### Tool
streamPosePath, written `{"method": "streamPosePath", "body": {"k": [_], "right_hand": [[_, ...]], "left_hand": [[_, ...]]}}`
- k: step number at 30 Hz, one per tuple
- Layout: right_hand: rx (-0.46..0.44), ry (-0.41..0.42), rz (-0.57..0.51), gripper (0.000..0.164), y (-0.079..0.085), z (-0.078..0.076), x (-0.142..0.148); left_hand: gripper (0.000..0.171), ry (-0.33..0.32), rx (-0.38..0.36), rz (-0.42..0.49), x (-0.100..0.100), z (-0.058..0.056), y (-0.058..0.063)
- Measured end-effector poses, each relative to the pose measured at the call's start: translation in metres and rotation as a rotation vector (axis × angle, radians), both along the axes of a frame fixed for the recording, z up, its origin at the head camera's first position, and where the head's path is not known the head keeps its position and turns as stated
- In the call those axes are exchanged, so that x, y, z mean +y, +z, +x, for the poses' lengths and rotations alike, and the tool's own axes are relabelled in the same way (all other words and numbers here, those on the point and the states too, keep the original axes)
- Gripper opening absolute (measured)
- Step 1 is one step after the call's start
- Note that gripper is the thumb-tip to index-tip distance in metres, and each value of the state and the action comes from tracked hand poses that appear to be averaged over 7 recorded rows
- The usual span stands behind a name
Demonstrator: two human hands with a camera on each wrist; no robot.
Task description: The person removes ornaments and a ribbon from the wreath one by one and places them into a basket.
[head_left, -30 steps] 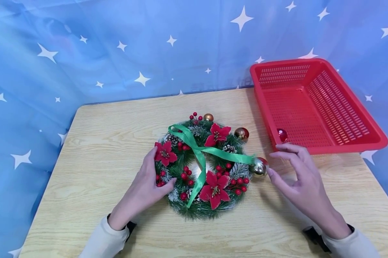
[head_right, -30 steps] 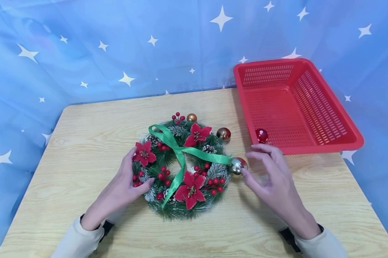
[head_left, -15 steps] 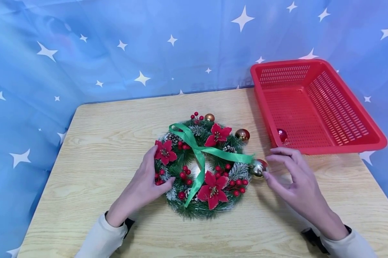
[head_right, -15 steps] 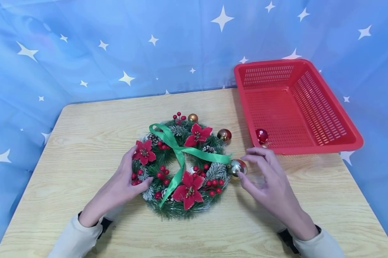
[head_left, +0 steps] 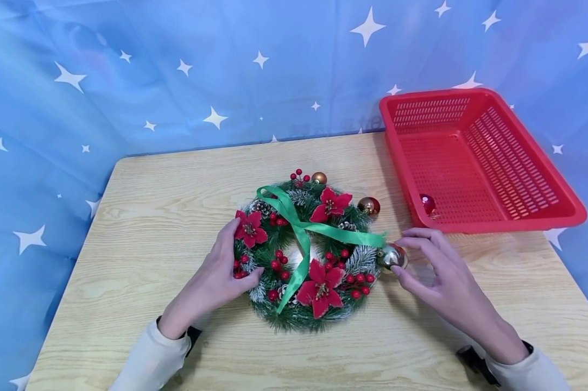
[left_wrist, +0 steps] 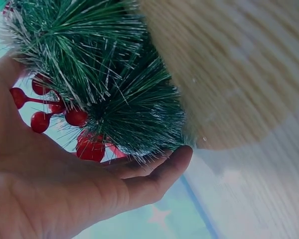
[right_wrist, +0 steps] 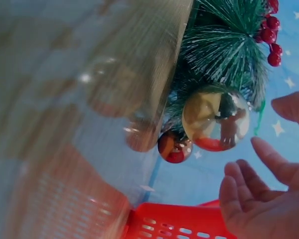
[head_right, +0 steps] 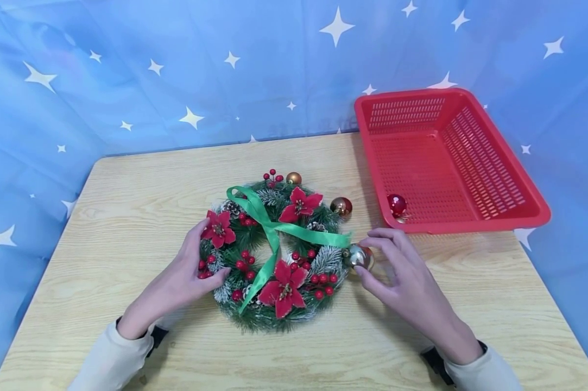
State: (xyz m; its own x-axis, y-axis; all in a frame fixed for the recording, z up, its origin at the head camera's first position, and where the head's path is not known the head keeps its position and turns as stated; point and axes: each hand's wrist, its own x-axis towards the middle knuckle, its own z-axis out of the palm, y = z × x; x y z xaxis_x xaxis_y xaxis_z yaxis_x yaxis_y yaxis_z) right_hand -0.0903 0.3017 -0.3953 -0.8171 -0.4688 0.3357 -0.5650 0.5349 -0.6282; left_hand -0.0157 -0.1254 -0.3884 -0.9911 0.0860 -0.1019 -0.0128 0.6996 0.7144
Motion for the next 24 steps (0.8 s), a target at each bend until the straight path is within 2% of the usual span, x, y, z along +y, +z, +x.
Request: {"method": "streamPosePath", "body": {"k": [14,24], "right_hand": [[-0.006,0.004,0.047,0.060,-0.0032,-0.0009,0.0014],[-0.009,0.043,0.063,0.059,-0.0073,-0.0034,0.0006]], "left_hand": [[0.113,-0.008,-0.046,0.030,-0.0031,0.0006,0.0040],[0.115,-0.042,-0.028,0.054,-0.0050,-0.0018,0.0037]]}}
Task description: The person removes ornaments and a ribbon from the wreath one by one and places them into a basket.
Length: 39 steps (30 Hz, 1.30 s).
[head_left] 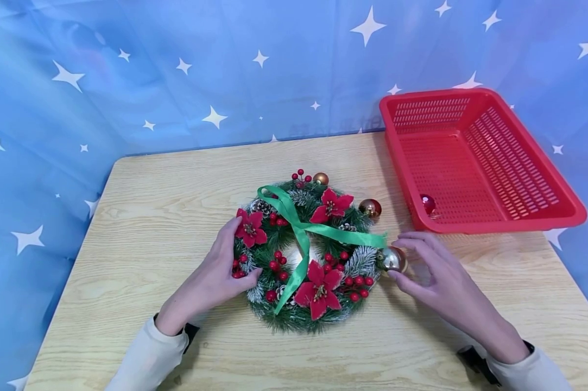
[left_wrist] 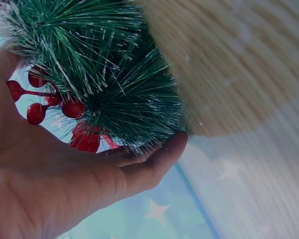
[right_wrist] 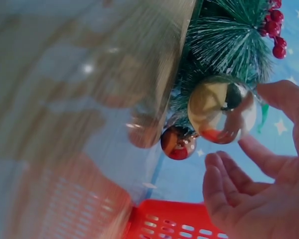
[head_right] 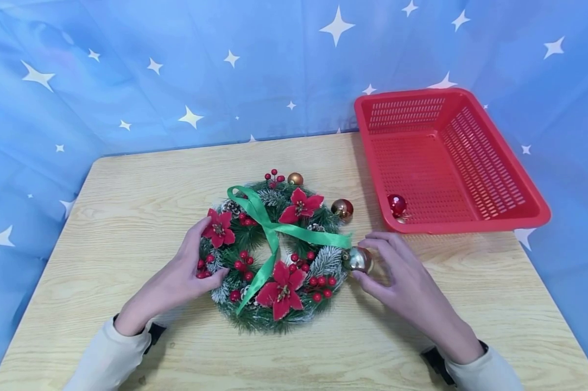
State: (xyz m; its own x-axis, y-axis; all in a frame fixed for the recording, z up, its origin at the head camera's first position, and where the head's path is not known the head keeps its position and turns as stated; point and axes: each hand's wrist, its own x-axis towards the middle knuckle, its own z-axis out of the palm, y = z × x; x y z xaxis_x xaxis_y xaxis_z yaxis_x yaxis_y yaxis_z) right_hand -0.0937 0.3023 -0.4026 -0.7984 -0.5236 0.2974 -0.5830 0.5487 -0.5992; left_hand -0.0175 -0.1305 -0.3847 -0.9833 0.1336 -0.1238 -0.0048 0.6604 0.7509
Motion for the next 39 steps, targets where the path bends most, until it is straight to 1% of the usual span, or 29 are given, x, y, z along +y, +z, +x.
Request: {"method": "streamPosePath", "body": {"k": [9,14,17,23,26,32,39], "right_hand": [[-0.017,0.018,0.116,0.065,0.001,0.001,0.001],[-0.024,0.027,0.159,0.063,0.000,0.000,0.000],[-0.030,0.031,0.159,0.064,-0.001,-0.001,0.000],[-0.010,0.047,0.158,0.072,-0.005,-0.001,-0.001],[-0.009,0.050,0.159,0.073,-0.007,-0.001,0.000],[-0.036,0.047,0.166,0.070,-0.006,-0.001,-0.002],[-0.053,0.031,0.186,0.061,-0.004,0.000,-0.002]], "left_hand": [[0.116,-0.025,-0.009,0.008,-0.004,-0.001,-0.001],[0.115,-0.029,-0.015,0.006,-0.006,-0.002,-0.002],[0.115,-0.033,-0.017,0.009,-0.007,-0.003,-0.002],[0.114,-0.042,-0.020,0.016,-0.010,-0.003,-0.001],[0.114,-0.049,-0.016,0.020,-0.010,-0.004,-0.001],[0.114,-0.060,-0.007,0.009,-0.012,-0.007,-0.001],[0.113,-0.070,-0.010,0.004,-0.013,-0.009,0.000]]}}
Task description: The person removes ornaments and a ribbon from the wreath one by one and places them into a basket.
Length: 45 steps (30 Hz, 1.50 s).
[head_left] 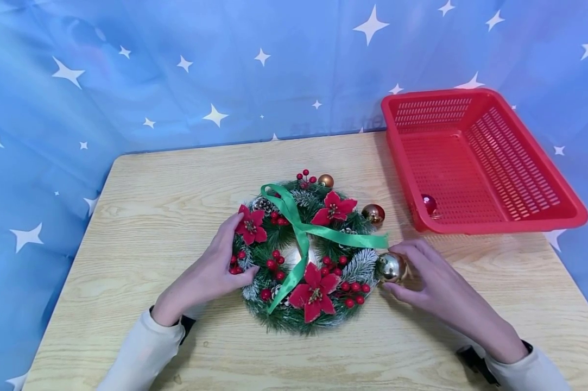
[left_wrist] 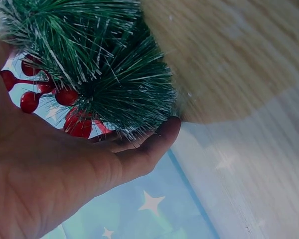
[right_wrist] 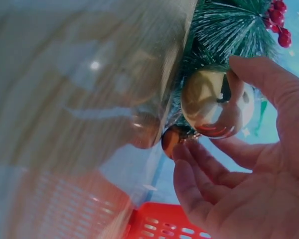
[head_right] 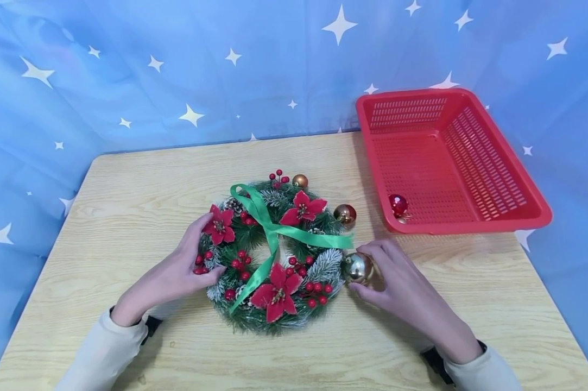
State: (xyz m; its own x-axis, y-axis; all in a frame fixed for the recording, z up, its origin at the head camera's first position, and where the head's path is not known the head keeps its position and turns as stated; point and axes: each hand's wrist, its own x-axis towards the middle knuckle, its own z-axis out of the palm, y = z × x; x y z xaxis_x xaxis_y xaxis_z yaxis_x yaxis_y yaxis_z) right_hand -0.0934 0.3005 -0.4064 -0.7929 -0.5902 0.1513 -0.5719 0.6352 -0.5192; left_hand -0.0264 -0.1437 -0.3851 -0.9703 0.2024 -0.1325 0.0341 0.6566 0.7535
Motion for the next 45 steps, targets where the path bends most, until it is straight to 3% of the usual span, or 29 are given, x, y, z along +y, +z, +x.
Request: {"method": "streamPosePath", "body": {"k": [11,20,30,45], "right_hand": [[0.058,0.009,-0.024,0.061,0.003,0.002,0.002],[-0.022,-0.059,-0.046,0.062,0.009,0.007,0.005],[-0.025,-0.100,-0.069,0.069,0.017,0.009,0.009],[0.052,-0.110,-0.074,0.076,0.029,0.007,0.014]], "left_hand": [[0.113,0.002,-0.020,0.018,-0.002,-0.001,0.001],[0.113,-0.009,-0.014,0.016,-0.005,-0.003,0.000],[0.114,-0.028,-0.011,0.013,-0.007,-0.006,0.000],[0.113,-0.048,-0.016,0.017,-0.009,-0.009,0.000]]}}
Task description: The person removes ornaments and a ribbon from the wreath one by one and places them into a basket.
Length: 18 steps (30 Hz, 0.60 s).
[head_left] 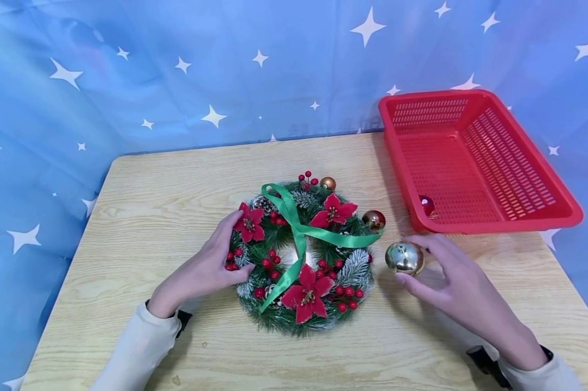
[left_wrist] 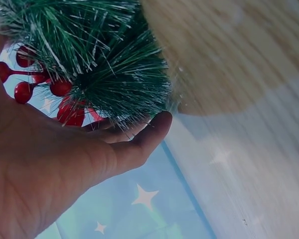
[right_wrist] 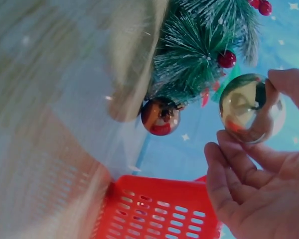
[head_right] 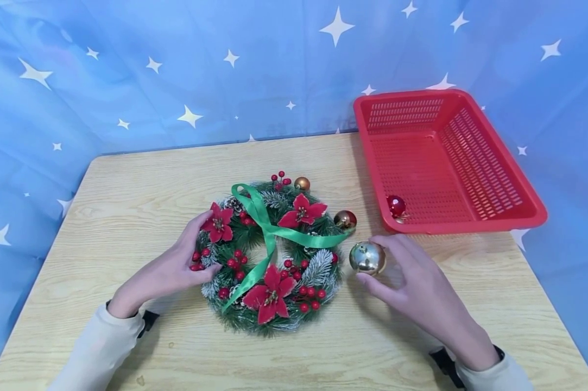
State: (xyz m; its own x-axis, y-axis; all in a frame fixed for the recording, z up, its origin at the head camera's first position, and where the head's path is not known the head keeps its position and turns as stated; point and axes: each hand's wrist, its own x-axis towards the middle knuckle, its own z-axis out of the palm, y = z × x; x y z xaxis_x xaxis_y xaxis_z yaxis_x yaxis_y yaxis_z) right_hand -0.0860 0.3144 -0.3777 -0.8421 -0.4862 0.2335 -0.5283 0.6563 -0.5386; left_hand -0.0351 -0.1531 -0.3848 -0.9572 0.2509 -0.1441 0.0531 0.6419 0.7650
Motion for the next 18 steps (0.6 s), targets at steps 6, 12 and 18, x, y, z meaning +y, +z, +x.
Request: {"method": "streamPosePath", "body": {"k": [6,12,18], "right_hand": [[0.039,-0.002,-0.015,0.079,0.004,-0.003,0.001],[0.011,-0.015,-0.018,0.079,0.010,-0.005,0.003],[-0.002,-0.044,-0.059,0.079,0.014,-0.008,0.004]], "left_hand": [[0.113,-0.012,0.015,-0.004,-0.002,-0.001,-0.001],[0.114,-0.017,0.001,-0.012,-0.003,-0.002,0.000],[0.114,-0.020,-0.006,-0.027,-0.003,-0.004,0.002]]}}
